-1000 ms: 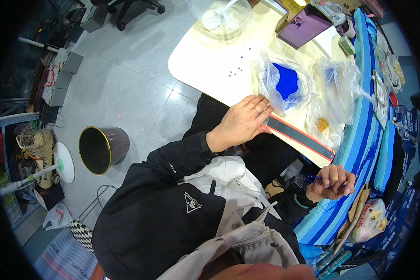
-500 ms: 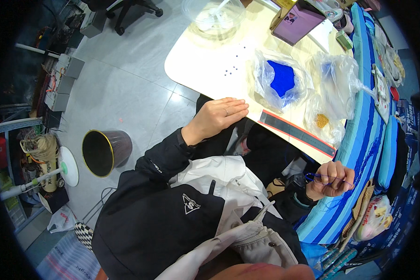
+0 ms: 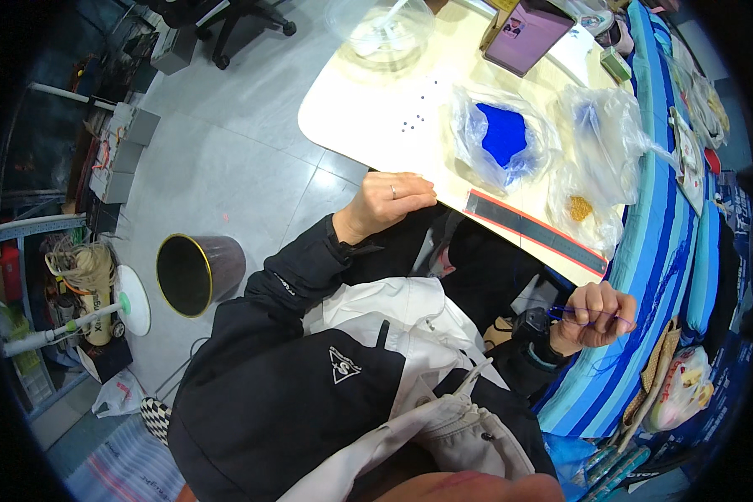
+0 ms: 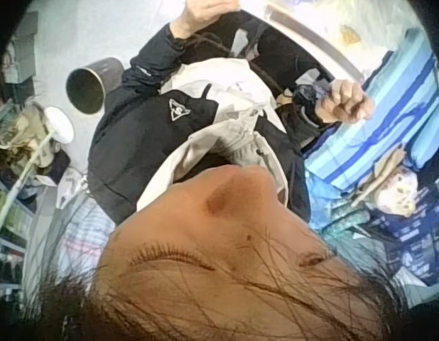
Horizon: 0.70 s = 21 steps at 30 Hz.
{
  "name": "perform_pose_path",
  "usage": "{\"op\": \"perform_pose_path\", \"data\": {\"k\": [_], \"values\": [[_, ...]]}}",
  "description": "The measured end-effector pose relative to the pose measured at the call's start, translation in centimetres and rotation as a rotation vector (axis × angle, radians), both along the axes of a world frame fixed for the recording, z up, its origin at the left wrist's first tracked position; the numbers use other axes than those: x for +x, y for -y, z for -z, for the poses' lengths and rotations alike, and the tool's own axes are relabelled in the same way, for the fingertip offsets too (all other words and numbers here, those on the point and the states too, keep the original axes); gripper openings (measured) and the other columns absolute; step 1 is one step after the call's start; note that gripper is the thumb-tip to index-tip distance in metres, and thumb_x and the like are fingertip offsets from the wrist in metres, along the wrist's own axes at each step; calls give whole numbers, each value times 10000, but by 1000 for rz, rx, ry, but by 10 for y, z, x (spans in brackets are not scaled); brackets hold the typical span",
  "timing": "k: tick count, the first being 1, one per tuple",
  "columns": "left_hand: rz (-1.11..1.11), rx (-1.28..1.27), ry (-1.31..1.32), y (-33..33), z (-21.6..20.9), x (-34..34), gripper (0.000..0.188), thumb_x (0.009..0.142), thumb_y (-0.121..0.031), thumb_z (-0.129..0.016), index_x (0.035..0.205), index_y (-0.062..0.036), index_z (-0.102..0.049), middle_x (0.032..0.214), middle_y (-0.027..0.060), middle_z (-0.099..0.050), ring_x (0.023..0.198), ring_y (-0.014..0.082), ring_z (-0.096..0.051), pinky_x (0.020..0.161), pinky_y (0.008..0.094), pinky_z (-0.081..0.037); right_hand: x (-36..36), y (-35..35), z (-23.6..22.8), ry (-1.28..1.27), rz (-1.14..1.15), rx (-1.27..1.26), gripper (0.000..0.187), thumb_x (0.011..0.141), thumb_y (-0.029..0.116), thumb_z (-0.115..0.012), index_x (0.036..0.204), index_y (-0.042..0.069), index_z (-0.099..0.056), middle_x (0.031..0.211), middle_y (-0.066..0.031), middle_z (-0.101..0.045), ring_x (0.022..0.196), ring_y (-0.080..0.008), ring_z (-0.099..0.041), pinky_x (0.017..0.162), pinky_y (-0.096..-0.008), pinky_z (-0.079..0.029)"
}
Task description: The person threads small beads onto a blue fishing line and ties knots to secure them. They repeatedly pick beads from a plastic bag, slide them onto the line, and tighten the line with both hands.
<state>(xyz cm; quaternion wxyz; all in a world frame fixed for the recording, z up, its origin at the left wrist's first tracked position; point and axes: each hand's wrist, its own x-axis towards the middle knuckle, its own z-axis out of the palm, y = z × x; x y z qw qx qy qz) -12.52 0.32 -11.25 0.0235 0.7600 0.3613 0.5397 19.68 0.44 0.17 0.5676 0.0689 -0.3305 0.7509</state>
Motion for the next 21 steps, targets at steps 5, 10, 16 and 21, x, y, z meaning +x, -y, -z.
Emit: {"op": "perform_pose_path", "data": {"k": [5,10,16,21], "values": [[-98,-181,223,2,-38,8,158,759,60,-678,891,-23,-703,830,101,-722,762,205,-714,677,274,-577,5,2,-1,-7,0,-2,234,906,168,-671,709,101,-564,421,54,-334,354,-9,-180,338,-188,-148],[0,-171,288,-27,-86,31,305,801,83,-641,1091,-7,-665,915,116,-724,834,195,-716,724,260,-570,7,2,0,-35,-13,-26,241,911,177,-665,705,109,-561,421,50,-335,354,-10,-182,338,-189,-146],[93,-358,208,-55,-89,33,401,860,100,-537,1247,3,-577,1155,167,-657,1051,226,-661,873,295,-535,8,5,1,-11,-27,7,237,920,199,-656,719,106,-572,423,47,-343,351,-17,-187,337,-195,-152],[-1,-315,341,-35,-68,15,303,845,63,-587,1141,9,-628,1046,146,-689,955,258,-684,796,318,-543,7,4,5,43,42,-19,223,921,202,-655,736,99,-584,424,48,-352,348,-14,-199,341,-197,-157]]}}
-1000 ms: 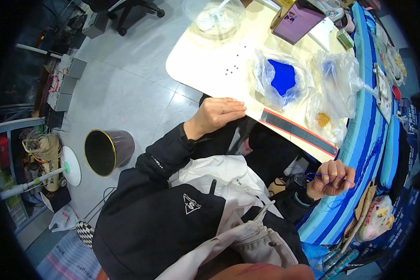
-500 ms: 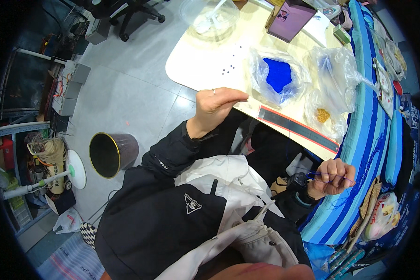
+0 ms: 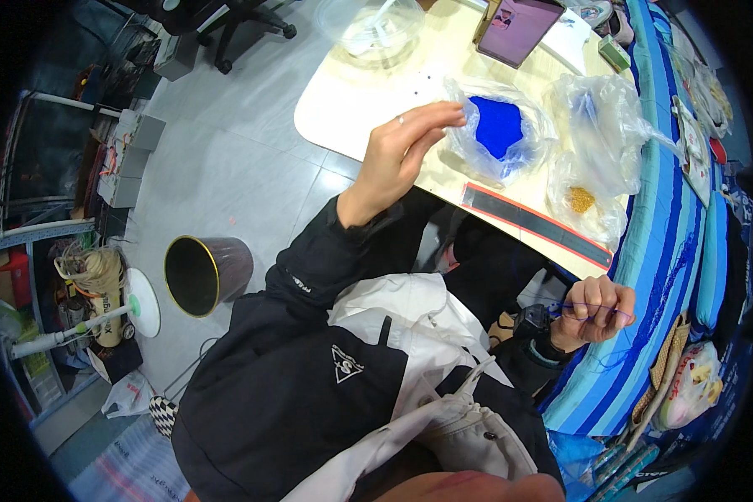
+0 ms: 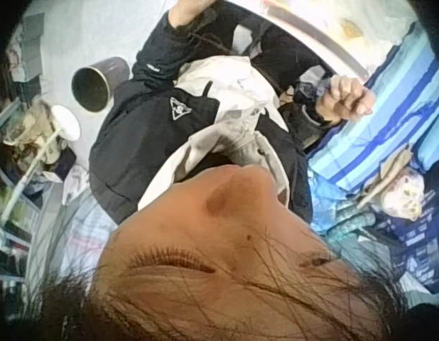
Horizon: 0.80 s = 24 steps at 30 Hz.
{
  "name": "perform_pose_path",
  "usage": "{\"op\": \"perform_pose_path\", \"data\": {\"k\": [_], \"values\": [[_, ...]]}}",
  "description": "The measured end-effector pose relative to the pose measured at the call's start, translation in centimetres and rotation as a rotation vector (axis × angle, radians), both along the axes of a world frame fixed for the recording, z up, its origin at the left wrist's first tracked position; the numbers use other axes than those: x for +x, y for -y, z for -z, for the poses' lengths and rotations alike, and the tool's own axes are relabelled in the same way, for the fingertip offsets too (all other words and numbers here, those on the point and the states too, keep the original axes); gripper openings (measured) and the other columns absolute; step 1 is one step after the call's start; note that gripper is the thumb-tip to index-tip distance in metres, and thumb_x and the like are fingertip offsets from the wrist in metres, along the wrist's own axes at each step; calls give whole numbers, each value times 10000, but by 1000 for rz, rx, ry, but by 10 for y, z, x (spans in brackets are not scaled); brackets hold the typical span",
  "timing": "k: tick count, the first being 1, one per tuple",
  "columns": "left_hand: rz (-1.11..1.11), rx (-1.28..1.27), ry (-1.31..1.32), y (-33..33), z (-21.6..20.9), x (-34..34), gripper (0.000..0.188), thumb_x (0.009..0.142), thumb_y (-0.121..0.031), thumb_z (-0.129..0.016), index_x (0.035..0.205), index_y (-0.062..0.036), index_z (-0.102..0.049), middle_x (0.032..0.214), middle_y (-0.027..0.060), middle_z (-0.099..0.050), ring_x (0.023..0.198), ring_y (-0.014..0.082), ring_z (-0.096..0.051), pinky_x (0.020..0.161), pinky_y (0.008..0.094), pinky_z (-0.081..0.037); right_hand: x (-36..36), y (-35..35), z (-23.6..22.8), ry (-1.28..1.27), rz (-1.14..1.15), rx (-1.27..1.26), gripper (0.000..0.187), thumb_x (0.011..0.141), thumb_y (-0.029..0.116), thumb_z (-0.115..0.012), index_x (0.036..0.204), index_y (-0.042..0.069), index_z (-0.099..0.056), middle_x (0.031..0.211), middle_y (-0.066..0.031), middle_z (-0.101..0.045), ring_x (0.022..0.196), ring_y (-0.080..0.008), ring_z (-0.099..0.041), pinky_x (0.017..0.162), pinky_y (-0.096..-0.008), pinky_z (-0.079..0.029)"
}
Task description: The person threads small beads onto a blue fishing line and ties knots to secure them. They repeatedly pick beads from a plastic bag, slide them onto the line, and tighten the line with both hands.
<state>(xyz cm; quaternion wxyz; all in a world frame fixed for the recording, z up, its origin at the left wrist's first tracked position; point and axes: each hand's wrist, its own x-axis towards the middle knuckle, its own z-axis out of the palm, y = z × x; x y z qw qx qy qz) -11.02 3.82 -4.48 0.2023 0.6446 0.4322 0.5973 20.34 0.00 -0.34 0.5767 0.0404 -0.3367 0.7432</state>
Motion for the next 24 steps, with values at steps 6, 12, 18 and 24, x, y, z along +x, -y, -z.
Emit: {"op": "perform_pose_path", "data": {"k": [6,12,18,24], "values": [[-121,-60,-304,54,31,-5,243,729,-24,-741,969,-43,-704,912,88,-644,787,239,-637,685,304,-517,-2,-3,2,-15,-40,-10,204,918,184,-658,749,90,-595,423,46,-355,348,-8,-205,346,-201,-160],[-173,-18,-369,53,53,0,189,672,-91,-769,849,-84,-702,872,35,-622,833,231,-594,749,338,-460,-4,-3,3,-5,-34,-21,216,911,188,-667,737,88,-588,423,50,-361,345,-3,-200,343,-191,-157],[-195,20,-399,49,53,2,144,673,-50,-738,797,-83,-673,838,20,-624,833,228,-592,753,350,-457,-4,-4,3,-1,-34,-18,217,918,188,-657,739,88,-589,424,47,-377,341,-6,-216,343,-191,-169],[-169,-13,-380,44,41,4,138,697,-13,-710,800,-40,-623,814,51,-626,788,243,-604,722,348,-464,-5,-6,6,1,-50,-3,211,921,195,-655,750,88,-593,428,47,-382,340,-6,-221,343,-190,-177]]}}
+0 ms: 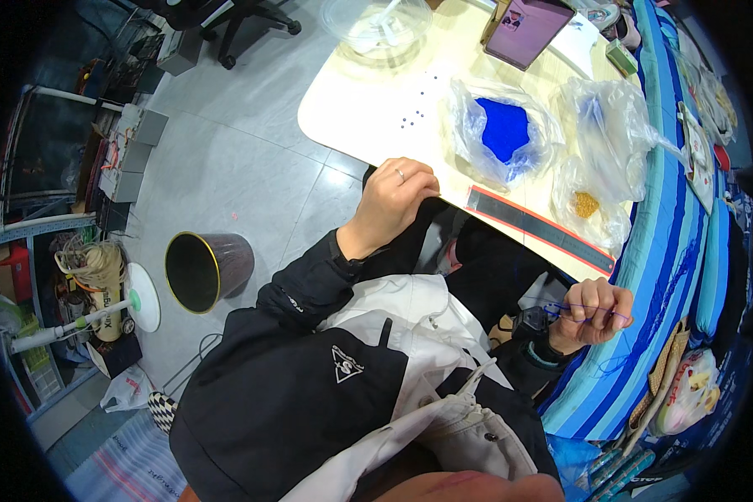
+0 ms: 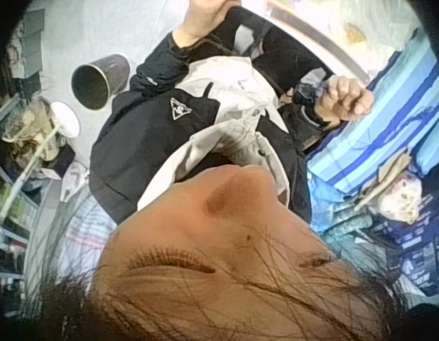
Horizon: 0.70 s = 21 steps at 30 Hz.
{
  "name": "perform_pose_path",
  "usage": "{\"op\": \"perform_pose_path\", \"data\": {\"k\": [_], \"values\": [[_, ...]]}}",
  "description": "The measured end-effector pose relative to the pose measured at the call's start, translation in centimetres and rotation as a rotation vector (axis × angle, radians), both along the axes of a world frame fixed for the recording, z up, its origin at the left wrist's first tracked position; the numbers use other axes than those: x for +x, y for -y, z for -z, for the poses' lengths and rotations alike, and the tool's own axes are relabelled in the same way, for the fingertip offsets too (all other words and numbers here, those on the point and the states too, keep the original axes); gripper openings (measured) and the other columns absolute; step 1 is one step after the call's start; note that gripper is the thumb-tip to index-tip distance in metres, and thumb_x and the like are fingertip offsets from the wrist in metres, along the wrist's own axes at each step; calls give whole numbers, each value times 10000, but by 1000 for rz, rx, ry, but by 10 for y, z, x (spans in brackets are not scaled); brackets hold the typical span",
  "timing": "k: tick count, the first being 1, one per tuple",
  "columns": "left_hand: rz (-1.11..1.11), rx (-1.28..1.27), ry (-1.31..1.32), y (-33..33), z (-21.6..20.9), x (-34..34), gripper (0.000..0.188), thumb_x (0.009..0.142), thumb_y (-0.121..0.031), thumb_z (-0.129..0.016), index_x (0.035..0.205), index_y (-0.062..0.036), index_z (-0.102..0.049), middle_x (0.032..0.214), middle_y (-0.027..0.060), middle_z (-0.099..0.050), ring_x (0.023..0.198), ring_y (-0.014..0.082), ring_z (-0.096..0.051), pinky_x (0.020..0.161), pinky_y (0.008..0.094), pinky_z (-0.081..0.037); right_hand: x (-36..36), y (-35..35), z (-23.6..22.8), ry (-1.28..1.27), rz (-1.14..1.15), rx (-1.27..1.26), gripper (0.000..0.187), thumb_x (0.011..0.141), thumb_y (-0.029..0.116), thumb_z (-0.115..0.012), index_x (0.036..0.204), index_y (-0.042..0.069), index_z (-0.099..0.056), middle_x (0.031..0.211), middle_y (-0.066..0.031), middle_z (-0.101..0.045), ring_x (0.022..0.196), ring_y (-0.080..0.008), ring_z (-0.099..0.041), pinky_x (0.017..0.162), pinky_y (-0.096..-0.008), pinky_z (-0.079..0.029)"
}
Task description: The person threads small beads onto a blue fishing line and ties knots to secure them. They repeatedly pick beads from a plastic bag, slide them onto the line, and tighten the line with both hands.
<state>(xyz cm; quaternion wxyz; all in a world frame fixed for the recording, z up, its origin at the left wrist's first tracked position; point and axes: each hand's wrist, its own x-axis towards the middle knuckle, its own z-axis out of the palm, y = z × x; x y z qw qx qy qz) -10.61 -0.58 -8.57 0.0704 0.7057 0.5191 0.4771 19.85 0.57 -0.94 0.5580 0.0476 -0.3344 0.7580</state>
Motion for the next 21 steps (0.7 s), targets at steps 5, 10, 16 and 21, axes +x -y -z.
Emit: {"op": "perform_pose_path", "data": {"k": [5,10,16,21], "values": [[-47,33,245,-11,-37,1,123,735,45,-676,801,-24,-599,761,91,-630,701,266,-625,629,340,-489,-1,0,0,-11,-7,-13,213,923,193,-652,747,91,-587,428,48,-378,340,-5,-228,350,-185,-181],[40,245,160,-49,-66,27,136,740,59,-674,836,-19,-617,796,101,-659,727,266,-650,662,338,-511,-6,1,-1,-24,-34,-17,228,928,192,-646,731,101,-574,435,55,-384,345,2,-235,353,-184,-180],[-96,170,54,-72,-53,39,214,732,23,-677,935,-45,-678,837,98,-683,773,262,-665,696,327,-516,-11,1,-1,-16,-29,-10,235,929,179,-641,720,118,-550,435,71,-337,363,4,-182,349,-187,-161],[-184,117,256,-70,-49,-4,163,761,-27,-679,920,-55,-695,859,109,-687,786,284,-659,698,357,-517,-12,0,-1,-33,-8,-40,247,920,141,-643,707,138,-519,435,90,-279,381,4,-139,346,-187,-132]]}}
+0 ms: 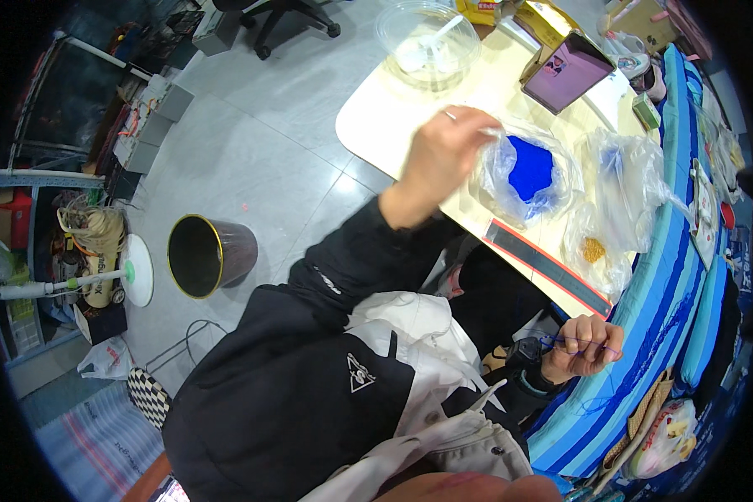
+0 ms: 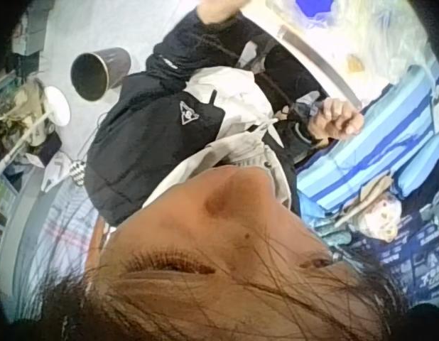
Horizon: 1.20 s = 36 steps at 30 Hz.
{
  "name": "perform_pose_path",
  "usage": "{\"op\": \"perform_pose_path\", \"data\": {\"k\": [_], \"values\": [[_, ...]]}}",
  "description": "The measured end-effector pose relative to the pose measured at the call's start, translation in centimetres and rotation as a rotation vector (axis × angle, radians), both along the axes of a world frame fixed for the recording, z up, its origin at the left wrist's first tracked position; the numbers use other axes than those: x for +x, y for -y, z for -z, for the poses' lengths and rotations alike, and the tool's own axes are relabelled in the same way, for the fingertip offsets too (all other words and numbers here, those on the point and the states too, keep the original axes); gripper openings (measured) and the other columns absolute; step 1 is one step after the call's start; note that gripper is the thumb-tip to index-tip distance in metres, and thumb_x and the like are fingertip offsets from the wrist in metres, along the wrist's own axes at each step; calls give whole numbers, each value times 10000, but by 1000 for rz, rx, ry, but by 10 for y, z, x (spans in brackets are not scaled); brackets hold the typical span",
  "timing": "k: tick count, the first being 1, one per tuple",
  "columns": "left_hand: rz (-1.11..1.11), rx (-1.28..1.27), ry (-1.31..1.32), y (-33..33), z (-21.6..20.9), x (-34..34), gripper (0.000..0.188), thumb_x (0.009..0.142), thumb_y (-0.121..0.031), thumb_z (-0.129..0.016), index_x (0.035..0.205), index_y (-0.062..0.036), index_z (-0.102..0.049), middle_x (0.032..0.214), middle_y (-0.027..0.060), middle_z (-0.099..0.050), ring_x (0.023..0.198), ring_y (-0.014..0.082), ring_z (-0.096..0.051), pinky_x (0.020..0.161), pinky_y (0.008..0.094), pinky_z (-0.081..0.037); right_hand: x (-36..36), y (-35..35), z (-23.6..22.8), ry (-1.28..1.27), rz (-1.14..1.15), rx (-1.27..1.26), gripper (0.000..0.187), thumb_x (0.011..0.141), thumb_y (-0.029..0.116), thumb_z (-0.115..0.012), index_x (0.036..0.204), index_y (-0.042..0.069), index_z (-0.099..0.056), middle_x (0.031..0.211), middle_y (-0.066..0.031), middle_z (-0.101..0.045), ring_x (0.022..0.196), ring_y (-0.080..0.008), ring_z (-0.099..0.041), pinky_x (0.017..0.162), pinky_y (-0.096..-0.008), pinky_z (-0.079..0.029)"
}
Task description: The person threads small beads onto a blue fishing line and ties knots to secure them. They repeatedly pick beads from a plastic bag, slide them onto the line, and tighten the line with both hands.
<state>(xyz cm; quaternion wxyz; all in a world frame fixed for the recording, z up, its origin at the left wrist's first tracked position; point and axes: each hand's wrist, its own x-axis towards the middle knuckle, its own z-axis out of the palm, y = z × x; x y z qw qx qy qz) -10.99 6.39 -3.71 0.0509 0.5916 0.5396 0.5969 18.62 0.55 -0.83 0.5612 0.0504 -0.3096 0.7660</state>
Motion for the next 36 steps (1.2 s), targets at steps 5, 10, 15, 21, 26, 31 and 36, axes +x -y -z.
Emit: {"op": "perform_pose_path", "data": {"k": [5,10,15,21,26,31,36], "values": [[8,-315,-375,12,-9,-78,141,842,-104,-672,949,-15,-694,870,124,-696,759,244,-668,672,319,-512,2,-7,2,-23,-71,21,249,925,139,-636,706,129,-518,432,85,-289,376,7,-143,344,-186,-133],[266,-365,-447,-17,1,-88,166,828,-121,-659,915,18,-683,868,179,-671,825,323,-644,743,382,-505,2,-11,8,-36,-98,11,248,935,139,-622,709,125,-521,435,84,-286,373,12,-146,339,-182,-132],[199,-440,-442,-67,23,-79,173,862,-110,-677,973,23,-683,921,169,-673,806,245,-656,723,311,-524,8,-9,10,-93,-111,9,240,936,144,-622,718,121,-526,440,83,-282,374,14,-144,340,-182,-131],[207,-514,-421,-85,34,-69,152,809,-91,-720,902,26,-694,866,158,-674,767,235,-648,701,324,-516,26,-8,15,-97,-94,-9,241,938,149,-618,720,101,-529,449,80,-277,372,2,-160,342,-194,-131],[184,-572,-374,-87,32,-68,134,761,-75,-740,859,7,-702,813,146,-668,738,236,-645,681,326,-512,31,-9,20,-133,-94,-31,265,931,186,-630,704,85,-537,446,78,-290,365,-14,-184,347,-213,-129],[146,-535,-453,-90,34,-65,94,769,-47,-701,806,32,-666,782,163,-658,748,280,-649,680,344,-510,31,-8,17,-77,-68,15,254,952,162,-601,719,126,-506,451,77,-287,377,1,-160,349,-198,-137],[133,-538,-529,-81,29,-62,95,835,-17,-614,774,53,-595,791,151,-652,726,253,-651,666,336,-510,35,-5,16,-40,-64,48,265,957,172,-592,717,134,-487,451,73,-281,386,-8,-158,367,-200,-163]]}}
